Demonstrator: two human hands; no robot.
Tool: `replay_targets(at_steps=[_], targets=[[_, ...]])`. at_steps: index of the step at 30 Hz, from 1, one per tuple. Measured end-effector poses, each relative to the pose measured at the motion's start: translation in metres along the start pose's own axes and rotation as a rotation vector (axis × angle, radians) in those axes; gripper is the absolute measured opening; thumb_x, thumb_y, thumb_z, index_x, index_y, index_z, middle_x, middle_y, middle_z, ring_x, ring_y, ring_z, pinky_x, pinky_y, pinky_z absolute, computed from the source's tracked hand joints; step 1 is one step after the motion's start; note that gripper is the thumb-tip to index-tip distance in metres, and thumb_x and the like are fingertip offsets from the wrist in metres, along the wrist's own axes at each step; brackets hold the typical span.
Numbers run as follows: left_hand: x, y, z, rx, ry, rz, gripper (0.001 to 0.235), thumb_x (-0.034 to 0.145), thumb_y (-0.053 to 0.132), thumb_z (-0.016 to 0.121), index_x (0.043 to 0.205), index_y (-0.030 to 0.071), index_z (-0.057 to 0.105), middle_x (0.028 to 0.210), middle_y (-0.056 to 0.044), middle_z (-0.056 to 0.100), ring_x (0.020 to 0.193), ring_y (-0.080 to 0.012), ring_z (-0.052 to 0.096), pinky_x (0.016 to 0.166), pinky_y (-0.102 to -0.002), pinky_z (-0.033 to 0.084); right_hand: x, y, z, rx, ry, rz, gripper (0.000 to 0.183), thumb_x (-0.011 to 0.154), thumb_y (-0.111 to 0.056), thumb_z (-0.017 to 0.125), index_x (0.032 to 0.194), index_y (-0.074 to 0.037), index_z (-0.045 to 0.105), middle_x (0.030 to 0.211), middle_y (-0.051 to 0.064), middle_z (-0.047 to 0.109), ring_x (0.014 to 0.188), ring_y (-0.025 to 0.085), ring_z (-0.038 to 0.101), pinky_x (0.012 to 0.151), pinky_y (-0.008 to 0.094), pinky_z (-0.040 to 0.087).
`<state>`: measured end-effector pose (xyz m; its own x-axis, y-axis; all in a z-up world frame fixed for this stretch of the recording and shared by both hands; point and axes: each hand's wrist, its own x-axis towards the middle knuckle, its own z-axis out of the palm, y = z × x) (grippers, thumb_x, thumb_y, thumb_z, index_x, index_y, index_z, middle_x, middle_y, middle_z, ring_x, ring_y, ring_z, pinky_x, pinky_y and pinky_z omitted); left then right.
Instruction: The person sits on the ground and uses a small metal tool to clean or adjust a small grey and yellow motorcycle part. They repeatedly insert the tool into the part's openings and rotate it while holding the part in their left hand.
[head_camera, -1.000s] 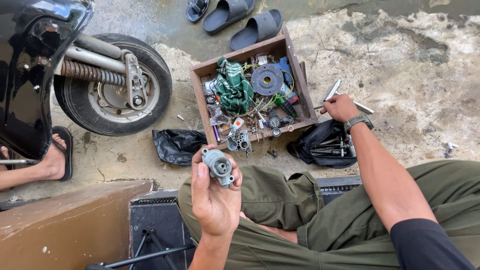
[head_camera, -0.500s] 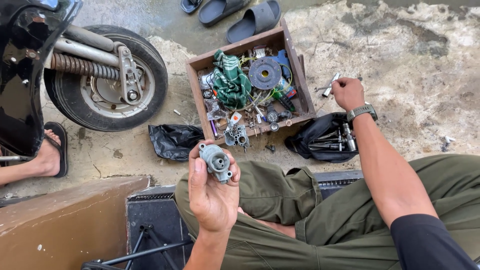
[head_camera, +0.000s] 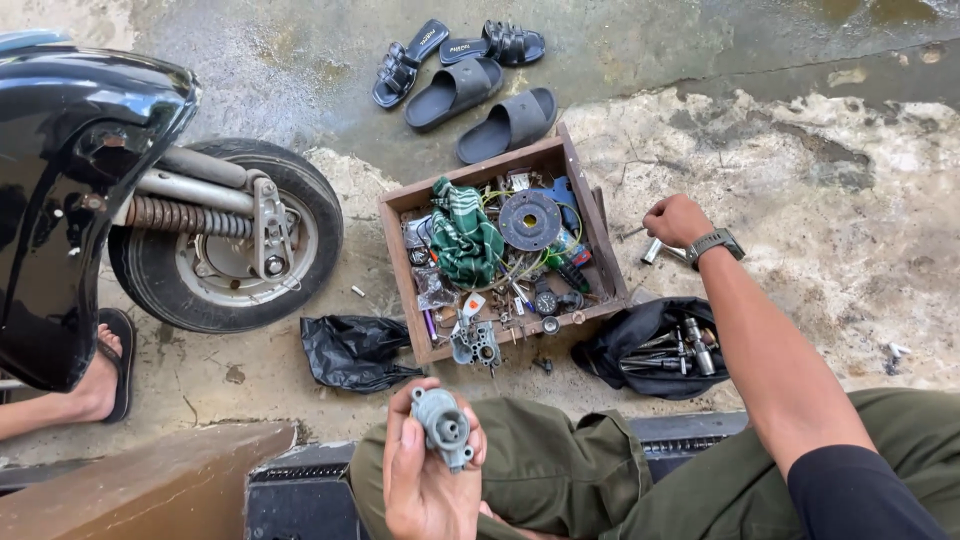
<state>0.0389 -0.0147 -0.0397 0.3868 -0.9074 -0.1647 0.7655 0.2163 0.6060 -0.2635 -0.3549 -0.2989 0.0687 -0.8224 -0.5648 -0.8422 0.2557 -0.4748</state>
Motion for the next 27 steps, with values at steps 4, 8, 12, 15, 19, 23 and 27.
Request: replay_targets(at_steps=[4,8,12,15,19,23,27], targets=[[0.001,0.001,-0.012,0.04,0.039,-0.066,0.042,0.102,0.029,0.059,0.129,-0.002,0.052,0.089,-0.025,0.059,0.069,-0.0244,0.056,0.055,-0.033,0.043,0.0,-0.008,0.008,0.015,-0.068,0.048,0.024,0.101,-0.015,0.06,0.098,0.001,0.079,0.08,0.012,0.075,0.048,0.011,0.043,0.043,0.025,0.036],[-0.001,-0.002,-0.017,0.046,0.045,-0.066,0.042,0.102,0.028,0.061,0.128,-0.003,0.052,0.088,-0.028,0.06,0.065,-0.0269,0.058,0.052,-0.034,0.044,0.007,0.01,0.027,-0.013,-0.141,0.066,0.026,0.097,-0.016,0.061,0.098,0.001,0.08,0.079,0.013,0.075,0.05,0.014,0.048,0.045,0.028,0.038],[-0.003,-0.004,-0.026,0.067,-0.027,-0.039,0.04,0.104,0.026,0.058,0.129,-0.005,0.051,0.09,-0.029,0.06,0.066,-0.0288,0.058,0.05,-0.036,0.046,0.021,0.023,0.034,-0.129,-0.235,0.049,0.033,0.095,-0.025,0.063,0.102,0.0,0.084,0.072,0.011,0.074,0.05,0.017,0.048,0.047,0.031,0.039],[0.001,-0.008,-0.042,0.027,-0.114,-0.003,0.041,0.106,0.024,0.059,0.131,-0.007,0.05,0.089,-0.034,0.059,0.064,-0.0301,0.057,0.051,-0.036,0.05,0.014,-0.011,0.008,0.004,-0.193,0.086,0.03,0.106,-0.026,0.062,0.104,-0.001,0.078,0.083,0.014,0.076,0.05,0.01,0.044,0.047,0.019,0.041],[0.003,-0.011,-0.05,0.062,-0.067,0.033,0.04,0.106,0.025,0.058,0.13,-0.007,0.05,0.087,-0.035,0.06,0.06,-0.0305,0.056,0.049,-0.038,0.051,-0.011,-0.093,-0.074,0.496,0.15,0.082,0.027,0.11,-0.031,0.053,0.122,-0.017,0.073,0.129,0.007,0.073,0.044,0.003,0.028,0.04,0.016,0.029],[0.002,-0.011,-0.049,0.039,-0.098,0.005,0.039,0.107,0.024,0.056,0.131,-0.006,0.049,0.089,-0.034,0.059,0.064,-0.0311,0.056,0.05,-0.038,0.049,0.021,-0.087,-0.09,0.677,0.402,0.013,0.042,0.108,-0.022,0.056,0.148,-0.009,0.053,0.111,0.001,0.068,0.046,-0.002,0.031,0.04,0.011,0.031],[0.002,-0.012,-0.047,0.05,-0.055,0.016,0.04,0.105,0.026,0.059,0.127,-0.006,0.051,0.084,-0.035,0.059,0.059,-0.0296,0.054,0.046,-0.037,0.049,0.021,-0.063,-0.063,0.713,0.471,-0.067,0.025,0.107,-0.007,0.048,0.12,-0.007,0.069,0.122,0.006,0.073,0.049,-0.003,0.038,0.039,0.011,0.034]])
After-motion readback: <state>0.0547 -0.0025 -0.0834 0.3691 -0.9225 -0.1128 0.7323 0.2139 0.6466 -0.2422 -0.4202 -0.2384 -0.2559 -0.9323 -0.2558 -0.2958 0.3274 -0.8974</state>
